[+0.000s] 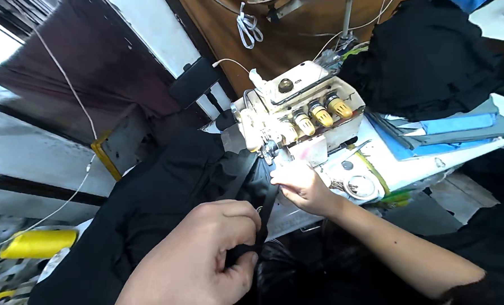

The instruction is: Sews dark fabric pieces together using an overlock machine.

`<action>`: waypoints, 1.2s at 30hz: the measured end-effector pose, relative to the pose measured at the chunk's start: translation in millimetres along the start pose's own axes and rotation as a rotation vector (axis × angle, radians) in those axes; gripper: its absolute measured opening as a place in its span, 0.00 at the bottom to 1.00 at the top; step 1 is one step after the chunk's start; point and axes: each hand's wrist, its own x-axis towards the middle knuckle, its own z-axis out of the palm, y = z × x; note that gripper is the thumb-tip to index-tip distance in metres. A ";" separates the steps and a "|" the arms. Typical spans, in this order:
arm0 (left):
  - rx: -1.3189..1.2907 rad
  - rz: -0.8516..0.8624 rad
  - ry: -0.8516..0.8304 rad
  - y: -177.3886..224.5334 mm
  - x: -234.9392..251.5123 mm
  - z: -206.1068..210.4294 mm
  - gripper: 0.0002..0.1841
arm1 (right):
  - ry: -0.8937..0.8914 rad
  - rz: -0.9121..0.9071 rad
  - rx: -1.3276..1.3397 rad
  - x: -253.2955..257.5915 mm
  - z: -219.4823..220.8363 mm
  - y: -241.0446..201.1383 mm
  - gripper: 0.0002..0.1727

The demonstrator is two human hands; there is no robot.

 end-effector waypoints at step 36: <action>0.139 -0.085 0.086 13.8 -6.5 130.5 0.10 | -0.194 0.012 -0.063 -70.9 -34.7 -49.5 0.12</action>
